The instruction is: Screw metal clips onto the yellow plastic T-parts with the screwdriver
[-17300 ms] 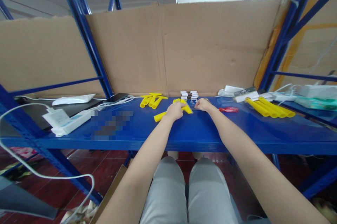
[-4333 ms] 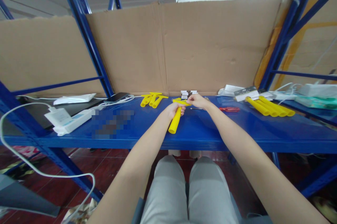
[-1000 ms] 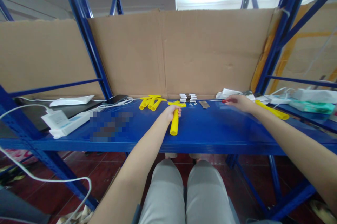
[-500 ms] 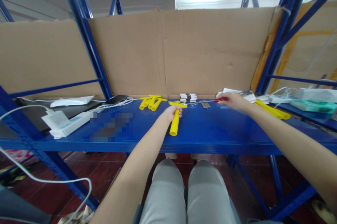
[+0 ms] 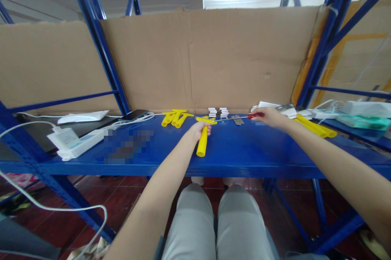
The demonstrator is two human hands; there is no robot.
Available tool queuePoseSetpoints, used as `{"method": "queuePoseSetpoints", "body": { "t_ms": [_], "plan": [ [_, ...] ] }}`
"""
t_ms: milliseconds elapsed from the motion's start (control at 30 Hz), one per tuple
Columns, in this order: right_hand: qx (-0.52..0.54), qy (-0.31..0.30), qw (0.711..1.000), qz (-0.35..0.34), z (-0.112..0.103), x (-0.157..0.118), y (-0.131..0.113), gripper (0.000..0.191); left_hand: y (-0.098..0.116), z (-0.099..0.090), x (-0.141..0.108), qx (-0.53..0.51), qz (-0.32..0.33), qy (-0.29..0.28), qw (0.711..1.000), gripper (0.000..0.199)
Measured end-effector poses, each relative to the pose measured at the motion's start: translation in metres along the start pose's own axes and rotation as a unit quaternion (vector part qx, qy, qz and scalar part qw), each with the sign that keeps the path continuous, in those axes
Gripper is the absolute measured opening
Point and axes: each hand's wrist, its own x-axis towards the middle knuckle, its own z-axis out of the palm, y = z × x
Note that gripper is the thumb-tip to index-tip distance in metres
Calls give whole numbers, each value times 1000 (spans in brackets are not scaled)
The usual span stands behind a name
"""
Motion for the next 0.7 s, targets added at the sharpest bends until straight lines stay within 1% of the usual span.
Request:
{"method": "queuePoseSetpoints", "body": {
  "t_ms": [200,467,700],
  "plan": [
    [4,0,1000,-1,2,0,0,28,0,-2,3,-15,5,-2,1000,16],
    [11,-14,1000,5,1,0,1,31,-2,-2,6,-26,15,1,1000,17],
    [11,-39,999,12,-4,1,-1,33,-4,-2,7,-3,30,14,999,19]
  ]
}}
